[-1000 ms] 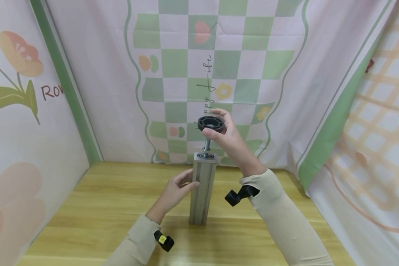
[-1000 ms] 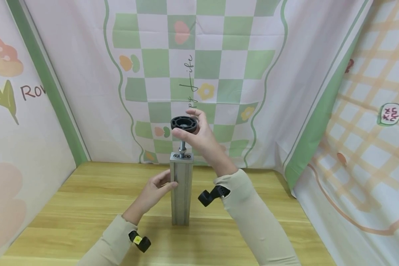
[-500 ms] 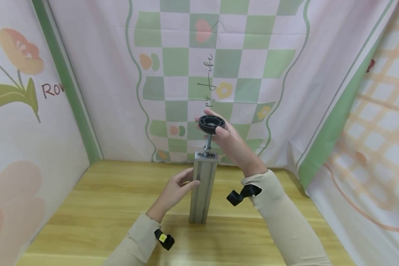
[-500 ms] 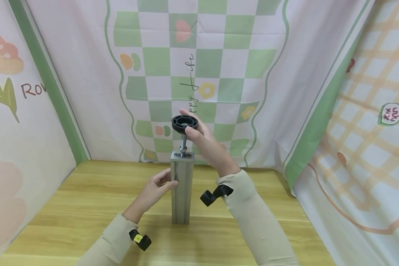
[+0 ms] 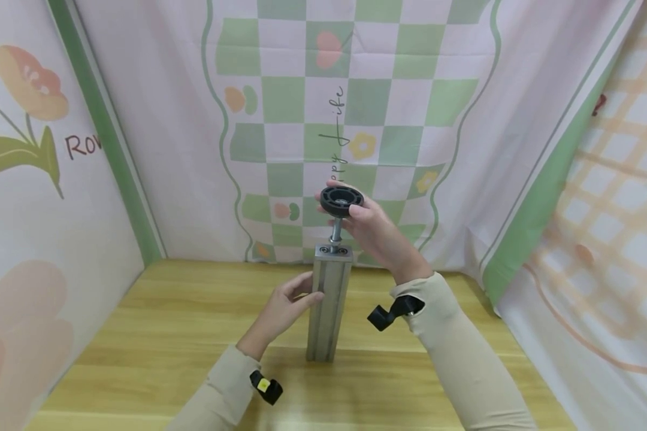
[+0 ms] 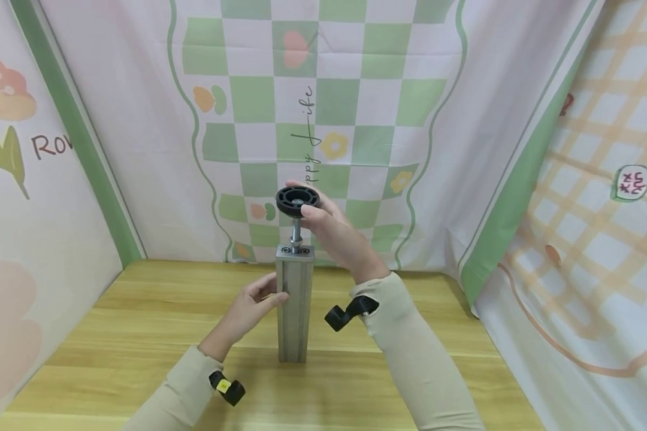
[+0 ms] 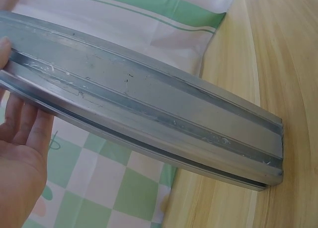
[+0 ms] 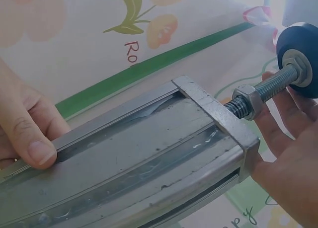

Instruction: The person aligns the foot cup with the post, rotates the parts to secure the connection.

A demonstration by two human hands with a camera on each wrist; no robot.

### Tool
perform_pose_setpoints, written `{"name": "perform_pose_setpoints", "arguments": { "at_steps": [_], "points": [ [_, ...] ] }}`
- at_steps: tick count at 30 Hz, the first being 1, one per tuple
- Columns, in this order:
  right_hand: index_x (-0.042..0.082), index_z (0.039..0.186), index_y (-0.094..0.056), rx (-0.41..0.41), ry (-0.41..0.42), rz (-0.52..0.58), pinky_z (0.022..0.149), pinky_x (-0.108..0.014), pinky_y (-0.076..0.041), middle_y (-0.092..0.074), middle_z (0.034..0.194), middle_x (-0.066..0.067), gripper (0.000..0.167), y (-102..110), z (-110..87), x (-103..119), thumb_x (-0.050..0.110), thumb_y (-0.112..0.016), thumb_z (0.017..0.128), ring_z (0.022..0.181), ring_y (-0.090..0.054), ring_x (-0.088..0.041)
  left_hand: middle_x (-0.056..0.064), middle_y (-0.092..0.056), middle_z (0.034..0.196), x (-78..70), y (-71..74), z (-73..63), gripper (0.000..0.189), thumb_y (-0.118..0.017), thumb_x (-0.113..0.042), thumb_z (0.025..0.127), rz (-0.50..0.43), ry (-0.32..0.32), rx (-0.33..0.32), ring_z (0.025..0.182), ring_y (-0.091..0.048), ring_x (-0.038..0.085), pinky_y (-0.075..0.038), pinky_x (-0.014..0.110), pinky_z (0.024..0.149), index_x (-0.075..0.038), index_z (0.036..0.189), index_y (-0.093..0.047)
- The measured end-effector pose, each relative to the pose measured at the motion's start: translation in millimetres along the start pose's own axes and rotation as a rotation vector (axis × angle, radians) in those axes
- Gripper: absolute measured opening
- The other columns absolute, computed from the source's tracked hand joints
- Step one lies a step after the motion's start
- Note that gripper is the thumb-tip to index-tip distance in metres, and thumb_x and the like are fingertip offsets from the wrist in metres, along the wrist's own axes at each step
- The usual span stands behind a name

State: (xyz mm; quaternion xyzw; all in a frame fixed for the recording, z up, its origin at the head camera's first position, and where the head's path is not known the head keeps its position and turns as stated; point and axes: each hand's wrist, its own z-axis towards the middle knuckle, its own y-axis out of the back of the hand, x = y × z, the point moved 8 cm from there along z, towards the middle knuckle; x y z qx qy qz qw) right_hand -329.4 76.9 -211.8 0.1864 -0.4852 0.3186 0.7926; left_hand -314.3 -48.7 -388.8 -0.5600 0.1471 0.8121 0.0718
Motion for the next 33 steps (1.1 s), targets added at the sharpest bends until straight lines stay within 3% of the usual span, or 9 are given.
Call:
{"name": "perform_pose_setpoints", "arguments": {
  "at_steps": [13,24,29,33],
  "points": [
    [-0.003,0.153,-0.03,-0.014,0.026,-0.048,0.099,-0.034,-0.041,-0.051,0.136,-0.014,0.095,0.6,0.8,5.0,0.052,-0.073,0.088,0.124,-0.051,-0.03,0.004,-0.067,0.12,-0.1,0.6,1.4,0.048,-0.069,-0.03,0.097,0.006,-0.016,-0.001,0.112,-0.062,0.02,-0.048,0.037,0.102,-0.016,0.141,-0.057],
    [0.007,0.138,-0.041,-0.144,-0.028,-0.126,0.105,-0.037,-0.039,-0.053,0.135,-0.018,0.084,6.4,-0.5,3.4,0.052,-0.082,0.08,0.126,-0.052,-0.027,0.004,-0.067,0.119,-3.5,0.5,-1.4,0.049,-0.07,-0.027,0.096,0.001,-0.019,-0.003,0.111,-0.062,0.02,-0.049,0.036,0.101,-0.014,0.141,-0.057],
    [0.011,0.132,-0.041,-0.224,-0.076,-0.178,0.103,-0.034,-0.04,-0.059,0.132,-0.018,0.054,4.7,-1.8,4.3,0.028,-0.073,0.091,0.124,-0.054,-0.025,0.005,-0.067,0.118,-2.5,1.0,-2.1,0.047,-0.07,-0.025,0.097,-0.005,-0.021,-0.001,0.111,-0.062,0.021,-0.05,0.036,0.1,-0.014,0.141,-0.057],
    [0.011,0.129,-0.039,-0.284,-0.11,-0.193,0.1,-0.032,-0.043,-0.058,0.132,-0.016,0.048,2.8,-2.4,4.4,0.018,-0.068,0.092,0.121,-0.055,-0.024,0.005,-0.067,0.118,-2.0,1.6,-3.1,0.047,-0.07,-0.024,0.097,0.002,-0.028,0.001,0.111,-0.062,0.02,-0.05,0.035,0.1,-0.014,0.141,-0.057]
  ]
}}
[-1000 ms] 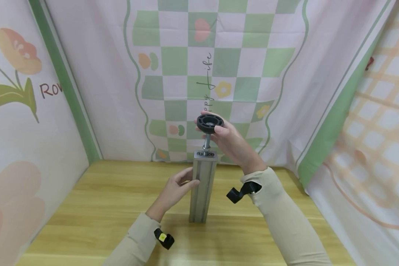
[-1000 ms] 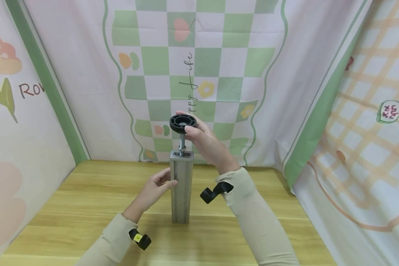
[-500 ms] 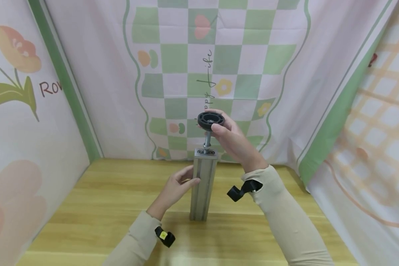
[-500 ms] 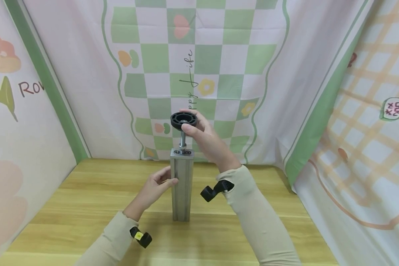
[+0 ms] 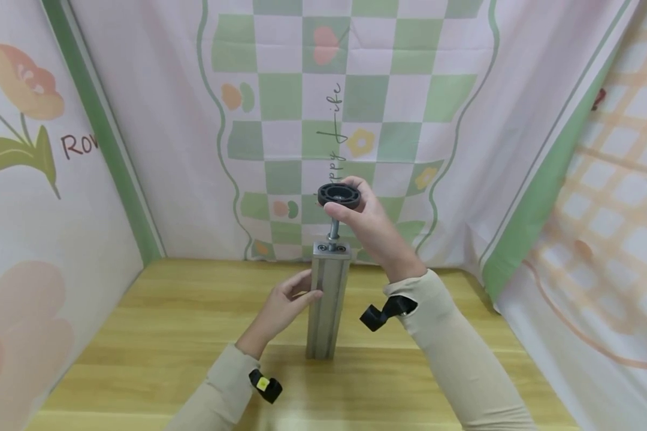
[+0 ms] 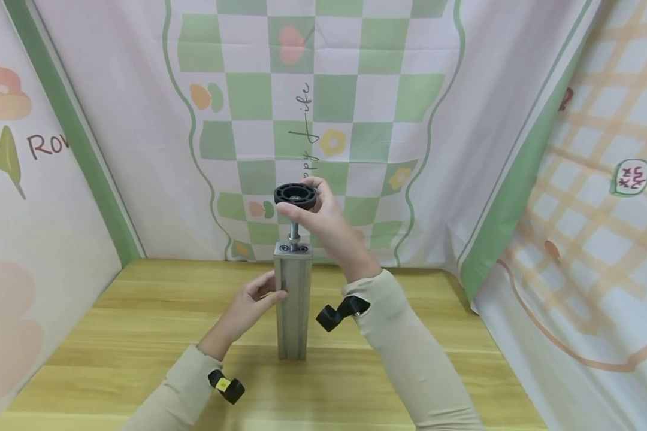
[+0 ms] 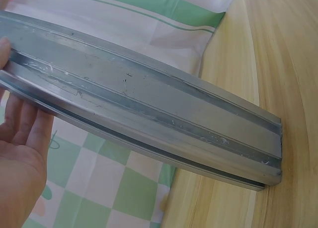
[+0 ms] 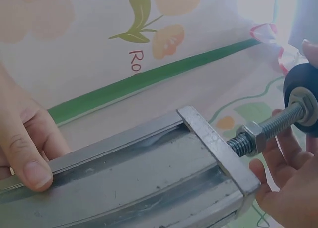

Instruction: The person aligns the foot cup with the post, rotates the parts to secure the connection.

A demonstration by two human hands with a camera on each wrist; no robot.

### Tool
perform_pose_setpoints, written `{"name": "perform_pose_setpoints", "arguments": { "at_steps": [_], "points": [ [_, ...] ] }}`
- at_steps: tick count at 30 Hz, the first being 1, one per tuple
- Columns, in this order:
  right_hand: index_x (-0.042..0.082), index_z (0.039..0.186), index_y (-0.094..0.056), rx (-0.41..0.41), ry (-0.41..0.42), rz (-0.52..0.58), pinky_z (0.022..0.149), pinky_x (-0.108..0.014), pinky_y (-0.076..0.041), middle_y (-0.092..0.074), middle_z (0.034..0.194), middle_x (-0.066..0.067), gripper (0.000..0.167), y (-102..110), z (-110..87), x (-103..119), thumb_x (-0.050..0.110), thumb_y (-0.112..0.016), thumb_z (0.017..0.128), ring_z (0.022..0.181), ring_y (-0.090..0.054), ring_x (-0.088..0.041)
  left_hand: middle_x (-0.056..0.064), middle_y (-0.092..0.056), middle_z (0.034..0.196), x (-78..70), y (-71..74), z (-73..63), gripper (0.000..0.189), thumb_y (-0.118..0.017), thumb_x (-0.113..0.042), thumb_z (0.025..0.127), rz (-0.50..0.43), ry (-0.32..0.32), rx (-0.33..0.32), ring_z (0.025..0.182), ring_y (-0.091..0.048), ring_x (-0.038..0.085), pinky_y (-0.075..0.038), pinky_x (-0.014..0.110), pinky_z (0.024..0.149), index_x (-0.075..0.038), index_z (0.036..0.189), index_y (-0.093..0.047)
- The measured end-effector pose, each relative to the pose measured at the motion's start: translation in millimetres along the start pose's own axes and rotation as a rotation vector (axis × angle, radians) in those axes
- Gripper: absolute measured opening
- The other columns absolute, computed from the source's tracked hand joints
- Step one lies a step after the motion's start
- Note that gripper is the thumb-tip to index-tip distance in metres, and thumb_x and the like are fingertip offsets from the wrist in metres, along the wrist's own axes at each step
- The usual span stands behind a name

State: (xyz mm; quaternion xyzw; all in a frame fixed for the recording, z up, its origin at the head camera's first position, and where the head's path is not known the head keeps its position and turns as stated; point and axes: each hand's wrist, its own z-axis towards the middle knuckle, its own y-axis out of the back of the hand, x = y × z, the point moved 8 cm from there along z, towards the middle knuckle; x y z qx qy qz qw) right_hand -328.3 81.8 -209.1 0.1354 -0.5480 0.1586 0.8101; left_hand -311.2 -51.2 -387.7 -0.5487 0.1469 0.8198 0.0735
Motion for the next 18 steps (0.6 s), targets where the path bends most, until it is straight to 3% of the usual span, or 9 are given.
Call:
{"name": "perform_pose_setpoints", "arguments": {
  "at_steps": [6,13,15,18],
  "points": [
    [0.012,0.128,-0.034,-0.086,-0.031,-0.025,0.088,-0.027,-0.049,-0.053,0.131,-0.015,0.055,-1.4,-1.2,0.7,0.019,-0.072,0.09,0.111,-0.057,-0.023,0.004,-0.067,0.119,1.0,0.2,0.3,0.047,-0.07,-0.027,0.097,0.011,-0.004,0.003,0.111,-0.062,0.02,-0.049,0.034,0.1,-0.016,0.141,-0.057],
    [0.011,0.128,-0.031,-0.128,0.004,-0.028,0.084,-0.027,-0.051,-0.053,0.128,-0.016,0.058,-4.4,-2.0,2.8,0.015,-0.073,0.089,0.107,-0.058,-0.023,0.003,-0.067,0.12,1.7,-0.2,0.4,0.048,-0.07,-0.026,0.096,0.008,0.011,0.004,0.113,-0.062,0.019,-0.049,0.035,0.101,-0.017,0.141,-0.057],
    [0.012,0.134,-0.03,-0.119,0.023,-0.045,0.084,-0.028,-0.051,-0.054,0.126,-0.016,0.065,-4.5,-2.6,3.2,0.02,-0.075,0.088,0.106,-0.059,-0.024,0.003,-0.067,0.12,1.4,-0.2,0.3,0.048,-0.07,-0.027,0.096,0.012,0.014,0.002,0.113,-0.062,0.019,-0.049,0.036,0.101,-0.017,0.141,-0.057],
    [0.021,0.149,-0.026,-0.089,0.054,-0.088,0.089,-0.034,-0.051,-0.058,0.122,-0.017,0.089,-4.3,-3.3,3.2,0.042,-0.082,0.083,0.106,-0.061,-0.026,0.002,-0.067,0.12,1.6,0.0,0.3,0.048,-0.071,-0.028,0.096,0.014,0.018,-0.002,0.112,-0.062,0.018,-0.049,0.036,0.101,-0.018,0.141,-0.058]
  ]
}}
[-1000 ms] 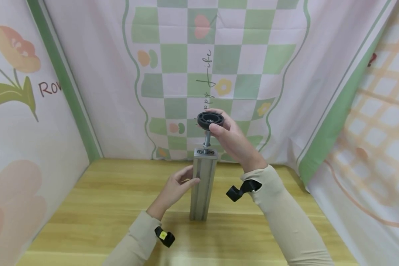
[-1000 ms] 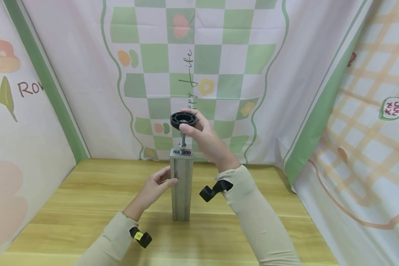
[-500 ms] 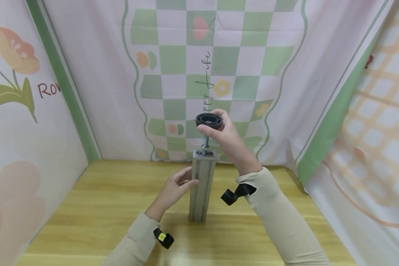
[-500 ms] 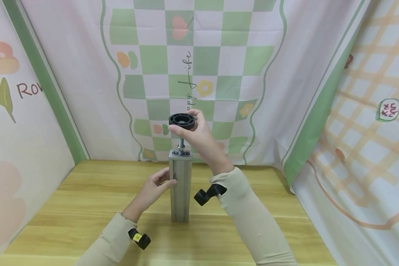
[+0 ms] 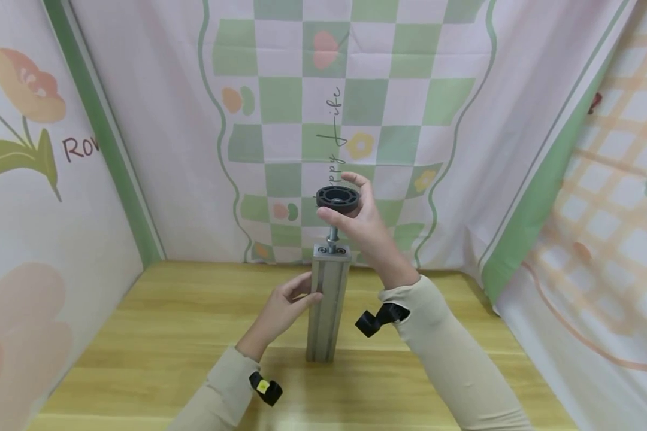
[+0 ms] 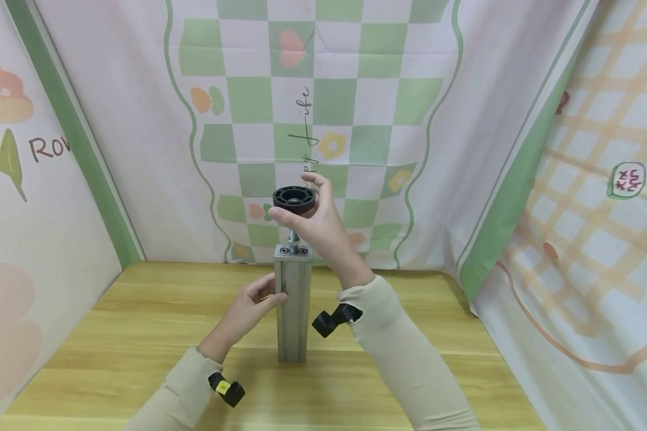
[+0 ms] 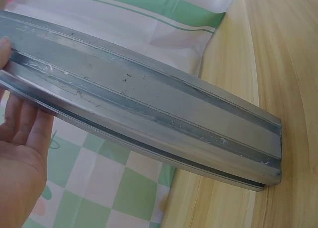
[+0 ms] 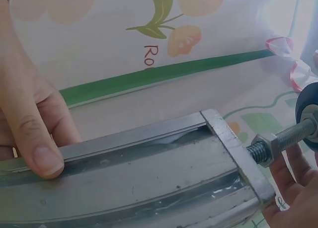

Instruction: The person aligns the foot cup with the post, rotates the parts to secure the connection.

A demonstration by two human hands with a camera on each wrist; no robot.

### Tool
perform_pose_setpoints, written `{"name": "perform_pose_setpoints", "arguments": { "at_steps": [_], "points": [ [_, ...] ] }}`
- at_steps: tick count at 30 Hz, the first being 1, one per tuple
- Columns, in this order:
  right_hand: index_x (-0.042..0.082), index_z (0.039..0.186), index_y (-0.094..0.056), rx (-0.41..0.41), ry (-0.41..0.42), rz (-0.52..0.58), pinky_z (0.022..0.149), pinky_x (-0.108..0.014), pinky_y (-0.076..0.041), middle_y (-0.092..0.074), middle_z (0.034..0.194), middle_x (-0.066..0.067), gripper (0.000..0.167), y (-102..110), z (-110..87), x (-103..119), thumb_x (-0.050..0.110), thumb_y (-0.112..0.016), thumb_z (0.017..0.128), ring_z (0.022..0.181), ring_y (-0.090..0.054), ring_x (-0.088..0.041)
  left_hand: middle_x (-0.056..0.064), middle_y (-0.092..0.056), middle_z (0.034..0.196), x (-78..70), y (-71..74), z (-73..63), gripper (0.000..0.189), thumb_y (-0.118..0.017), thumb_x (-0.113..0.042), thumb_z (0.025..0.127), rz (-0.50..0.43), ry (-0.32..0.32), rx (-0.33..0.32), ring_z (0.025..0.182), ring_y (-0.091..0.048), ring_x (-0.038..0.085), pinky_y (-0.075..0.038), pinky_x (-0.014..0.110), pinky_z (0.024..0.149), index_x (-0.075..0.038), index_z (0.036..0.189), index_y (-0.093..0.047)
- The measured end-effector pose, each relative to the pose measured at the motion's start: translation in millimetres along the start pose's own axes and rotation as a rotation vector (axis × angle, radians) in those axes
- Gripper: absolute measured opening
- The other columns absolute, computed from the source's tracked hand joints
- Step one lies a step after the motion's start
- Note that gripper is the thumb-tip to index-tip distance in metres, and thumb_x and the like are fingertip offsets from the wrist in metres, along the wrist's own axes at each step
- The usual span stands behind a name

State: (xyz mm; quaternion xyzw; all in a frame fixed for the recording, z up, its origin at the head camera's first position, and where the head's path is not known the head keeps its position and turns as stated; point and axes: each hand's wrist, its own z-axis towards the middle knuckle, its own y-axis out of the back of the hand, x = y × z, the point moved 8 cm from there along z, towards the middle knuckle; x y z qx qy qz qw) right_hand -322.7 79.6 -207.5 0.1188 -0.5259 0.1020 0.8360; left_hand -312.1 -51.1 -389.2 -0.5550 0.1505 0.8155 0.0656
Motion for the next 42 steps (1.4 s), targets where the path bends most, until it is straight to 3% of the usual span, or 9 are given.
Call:
{"name": "perform_pose_setpoints", "arguments": {
  "at_steps": [4,8,13,21,26,32,35,39,42],
  "points": [
    [0.032,0.158,-0.018,0.068,0.068,-0.018,0.104,-0.044,-0.043,-0.058,0.133,-0.013,0.109,0,0.7,-1,0.069,-0.077,0.074,0.119,-0.058,-0.027,0.002,-0.067,0.119,1.2,-0.1,-0.3,0.049,-0.071,-0.028,0.095,-0.001,0.004,-0.007,0.112,-0.062,0.018,-0.048,0.036,0.102,-0.016,0.141,-0.058],
    [0.021,0.16,-0.014,0.164,0.139,0.068,0.118,-0.047,-0.026,-0.045,0.152,-0.012,0.109,-2,3.4,-2,0.074,-0.066,0.081,0.139,-0.042,-0.025,0.002,-0.067,0.118,3.0,0.0,-0.7,0.05,-0.071,-0.029,0.095,-0.001,0.012,-0.012,0.112,-0.062,0.018,-0.048,0.037,0.103,-0.015,0.141,-0.057],
    [0.013,0.161,-0.01,0.266,0.157,0.239,0.119,-0.045,-0.022,-0.035,0.156,-0.021,0.115,-4,6.0,-5,0.073,-0.067,0.081,0.146,-0.032,-0.029,0.002,-0.067,0.119,3.9,0.0,-0.1,0.051,-0.071,-0.032,0.095,0.0,0.017,-0.012,0.112,-0.062,0.018,-0.048,0.038,0.102,-0.017,0.141,-0.057],
    [0.01,0.16,-0.018,0.334,0.1,0.242,0.111,-0.055,-0.028,-0.036,0.154,-0.027,0.106,-9,5.2,-11,0.073,-0.06,0.086,0.137,-0.043,-0.031,0.003,-0.067,0.118,3.9,-0.8,0.0,0.051,-0.07,-0.032,0.096,0.005,0.009,0.001,0.111,-0.062,0.018,-0.049,0.039,0.101,-0.016,0.143,-0.056],
    [0.01,0.159,-0.023,0.327,0.099,0.252,0.112,-0.057,-0.027,-0.043,0.151,-0.022,0.095,-9,3.6,-13,0.068,-0.056,0.091,0.135,-0.045,-0.029,0.003,-0.067,0.119,4.2,-1.4,0.6,0.052,-0.069,-0.033,0.096,0.014,0.011,0.002,0.112,-0.062,0.019,-0.049,0.04,0.101,-0.016,0.143,-0.055],
    [0.005,0.156,-0.028,0.289,0.093,0.275,0.103,-0.042,-0.038,-0.055,0.141,-0.012,0.1,-5,4.3,-15,0.068,-0.063,0.087,0.133,-0.048,-0.028,0.003,-0.066,0.12,3.2,-2.2,1.3,0.053,-0.069,-0.033,0.096,0.014,0.012,0.003,0.113,-0.061,0.019,-0.048,0.04,0.103,-0.014,0.144,-0.054],
    [0.005,0.154,-0.031,0.27,0.089,0.278,0.101,-0.039,-0.039,-0.057,0.137,-0.012,0.101,-3,5.3,-15,0.067,-0.068,0.084,0.134,-0.045,-0.035,0.003,-0.066,0.121,2.7,-2.3,1.8,0.053,-0.069,-0.033,0.097,0.01,0.009,0.006,0.114,-0.061,0.019,-0.047,0.041,0.104,-0.015,0.144,-0.054],
    [0.005,0.153,-0.033,0.248,0.095,0.262,0.101,-0.041,-0.038,-0.057,0.135,-0.013,0.099,-3,5.4,-14,0.066,-0.07,0.084,0.135,-0.041,-0.043,0.003,-0.066,0.121,3.1,-2.2,2.0,0.051,-0.069,-0.032,0.097,0.013,-0.001,0.005,0.113,-0.061,0.019,-0.048,0.04,0.103,-0.016,0.143,-0.055],
    [0.006,0.151,-0.034,0.231,0.107,0.209,0.108,-0.045,-0.034,-0.053,0.136,-0.016,0.096,-1,3.9,-12,0.065,-0.069,0.085,0.132,-0.044,-0.039,0.004,-0.066,0.119,2.9,-2.3,1.7,0.049,-0.069,-0.03,0.097,0.011,-0.008,0.004,0.112,-0.061,0.019,-0.049,0.038,0.101,-0.016,0.142,-0.056]
  ]
}}
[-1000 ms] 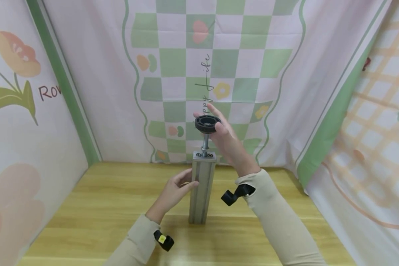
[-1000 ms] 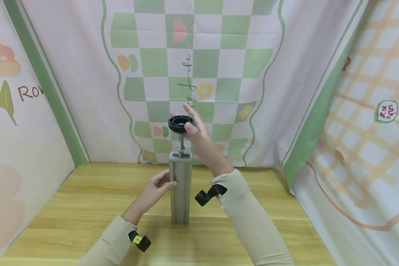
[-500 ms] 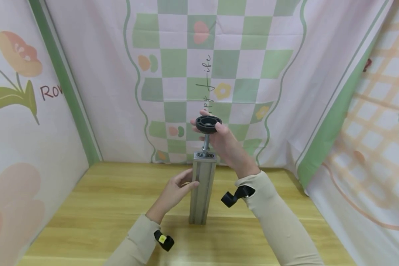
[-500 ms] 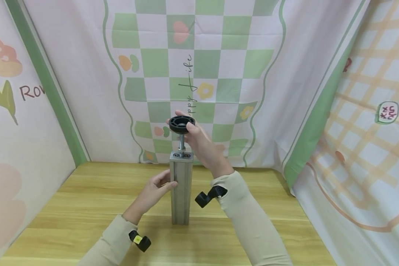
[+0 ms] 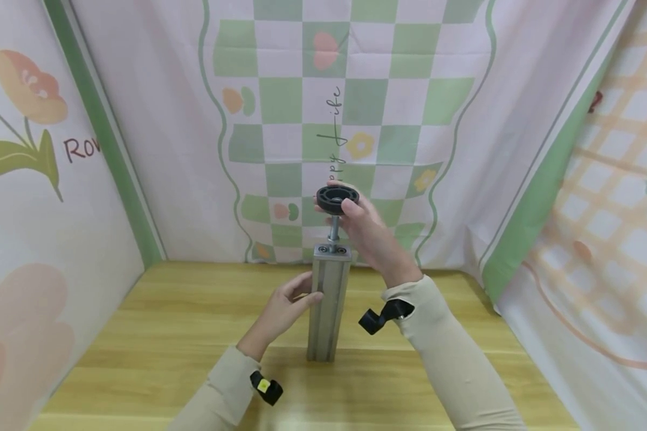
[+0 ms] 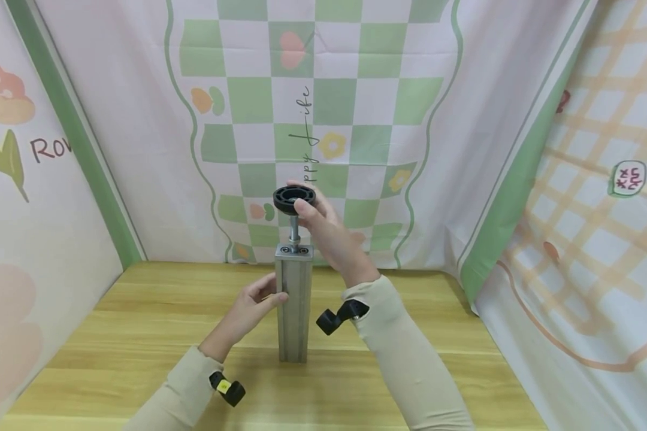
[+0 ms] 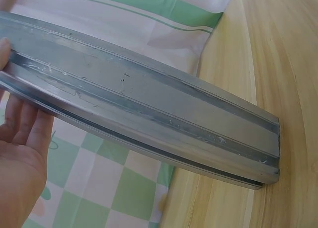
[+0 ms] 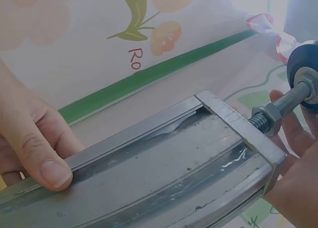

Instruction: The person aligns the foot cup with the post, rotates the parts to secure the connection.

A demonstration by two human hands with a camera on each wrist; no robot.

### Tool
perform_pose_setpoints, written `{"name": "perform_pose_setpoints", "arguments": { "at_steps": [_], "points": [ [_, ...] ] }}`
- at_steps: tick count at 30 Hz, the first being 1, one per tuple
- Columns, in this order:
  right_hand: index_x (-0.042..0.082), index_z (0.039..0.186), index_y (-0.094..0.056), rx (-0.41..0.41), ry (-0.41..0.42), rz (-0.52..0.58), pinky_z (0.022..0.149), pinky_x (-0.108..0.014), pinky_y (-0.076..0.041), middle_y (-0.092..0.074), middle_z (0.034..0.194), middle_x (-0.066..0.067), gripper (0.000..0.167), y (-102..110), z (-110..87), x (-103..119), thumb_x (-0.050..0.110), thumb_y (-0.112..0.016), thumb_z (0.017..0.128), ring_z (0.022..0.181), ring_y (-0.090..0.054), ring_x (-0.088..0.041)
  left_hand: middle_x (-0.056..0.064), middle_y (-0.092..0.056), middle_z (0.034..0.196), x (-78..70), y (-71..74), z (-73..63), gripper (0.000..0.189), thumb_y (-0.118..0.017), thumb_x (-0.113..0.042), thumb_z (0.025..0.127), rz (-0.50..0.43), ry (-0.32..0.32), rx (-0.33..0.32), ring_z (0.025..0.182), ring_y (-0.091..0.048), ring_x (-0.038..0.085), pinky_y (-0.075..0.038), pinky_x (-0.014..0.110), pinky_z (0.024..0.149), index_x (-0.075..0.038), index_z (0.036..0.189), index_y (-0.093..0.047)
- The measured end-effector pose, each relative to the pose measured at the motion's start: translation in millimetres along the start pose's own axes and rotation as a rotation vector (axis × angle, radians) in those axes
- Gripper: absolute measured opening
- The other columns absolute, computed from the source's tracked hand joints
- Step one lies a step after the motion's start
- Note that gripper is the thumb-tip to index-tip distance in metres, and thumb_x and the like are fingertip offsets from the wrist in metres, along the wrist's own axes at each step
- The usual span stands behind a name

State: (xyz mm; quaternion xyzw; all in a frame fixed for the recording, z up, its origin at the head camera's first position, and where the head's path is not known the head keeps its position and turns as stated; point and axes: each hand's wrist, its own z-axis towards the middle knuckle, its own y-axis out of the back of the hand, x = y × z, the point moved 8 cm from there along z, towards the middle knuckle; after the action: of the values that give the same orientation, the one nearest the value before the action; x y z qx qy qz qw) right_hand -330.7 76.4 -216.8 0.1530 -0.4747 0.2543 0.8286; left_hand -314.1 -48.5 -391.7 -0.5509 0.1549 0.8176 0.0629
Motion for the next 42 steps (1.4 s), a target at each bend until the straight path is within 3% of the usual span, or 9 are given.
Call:
{"name": "perform_pose_setpoints", "arguments": {
  "at_steps": [6,12,20,31,34,37,42],
  "points": [
    [0.006,0.147,-0.038,-0.074,-0.011,-0.173,0.114,-0.047,-0.032,-0.05,0.138,-0.016,0.077,4,-3.4,6,0.053,-0.064,0.092,0.128,-0.049,-0.027,0.003,-0.067,0.119,0.6,-0.1,-0.4,0.05,-0.069,-0.031,0.097,0.004,0.01,0.003,0.112,-0.062,0.019,-0.05,0.037,0.1,-0.017,0.142,-0.056],
    [0.006,0.142,-0.038,-0.131,-0.041,-0.179,0.109,-0.042,-0.036,-0.053,0.135,-0.015,0.077,4,-5.6,11,0.051,-0.072,0.089,0.125,-0.052,-0.025,0.003,-0.067,0.118,-2.2,-0.1,-0.9,0.048,-0.069,-0.028,0.097,-0.001,0.0,0.007,0.111,-0.062,0.019,-0.05,0.037,0.099,-0.016,0.142,-0.056],
    [0.014,0.131,-0.034,-0.224,-0.104,-0.236,0.089,-0.032,-0.049,-0.054,0.13,-0.014,0.064,3,-5.7,13,0.036,-0.075,0.088,0.112,-0.058,-0.026,0.005,-0.067,0.118,-4.1,-0.6,-1.4,0.046,-0.069,-0.025,0.097,-0.01,-0.015,0.012,0.111,-0.062,0.02,-0.051,0.033,0.099,-0.015,0.141,-0.057],
    [0.011,0.122,-0.028,-0.304,-0.041,-0.405,0.072,-0.029,-0.054,-0.054,0.117,-0.015,0.068,1,-6.1,20,0.034,-0.081,0.086,0.093,-0.06,-0.027,0.002,-0.067,0.119,-3.5,-0.2,-2.6,0.048,-0.069,-0.03,0.097,-0.009,-0.012,0.019,0.112,-0.062,0.019,-0.051,0.036,0.099,-0.019,0.141,-0.057],
    [0.012,0.133,-0.028,-0.293,-0.022,-0.43,0.075,-0.032,-0.055,-0.051,0.122,-0.015,0.081,1,-6.6,21,0.048,-0.081,0.083,0.095,-0.06,-0.028,0.001,-0.067,0.118,-3.0,-0.1,-3.2,0.049,-0.069,-0.033,0.096,0.0,-0.01,0.018,0.111,-0.062,0.019,-0.051,0.037,0.099,-0.019,0.141,-0.057],
    [0.016,0.149,-0.025,-0.249,-0.017,-0.401,0.088,-0.04,-0.052,-0.049,0.134,-0.015,0.1,0,-6.1,20,0.068,-0.074,0.079,0.107,-0.059,-0.028,0.001,-0.067,0.117,-2.6,0.1,-3.6,0.049,-0.069,-0.034,0.096,0.0,-0.006,0.017,0.11,-0.062,0.019,-0.051,0.037,0.099,-0.019,0.141,-0.057],
    [0.017,0.159,-0.02,-0.079,0.0,-0.246,0.114,-0.05,-0.029,-0.044,0.152,-0.012,0.107,-1,-1.7,16,0.08,-0.058,0.082,0.136,-0.045,-0.025,0.002,-0.067,0.116,-2.0,0.9,-2.4,0.048,-0.07,-0.031,0.096,0.01,0.003,0.01,0.11,-0.062,0.019,-0.05,0.036,0.1,-0.018,0.141,-0.057]
  ]
}}
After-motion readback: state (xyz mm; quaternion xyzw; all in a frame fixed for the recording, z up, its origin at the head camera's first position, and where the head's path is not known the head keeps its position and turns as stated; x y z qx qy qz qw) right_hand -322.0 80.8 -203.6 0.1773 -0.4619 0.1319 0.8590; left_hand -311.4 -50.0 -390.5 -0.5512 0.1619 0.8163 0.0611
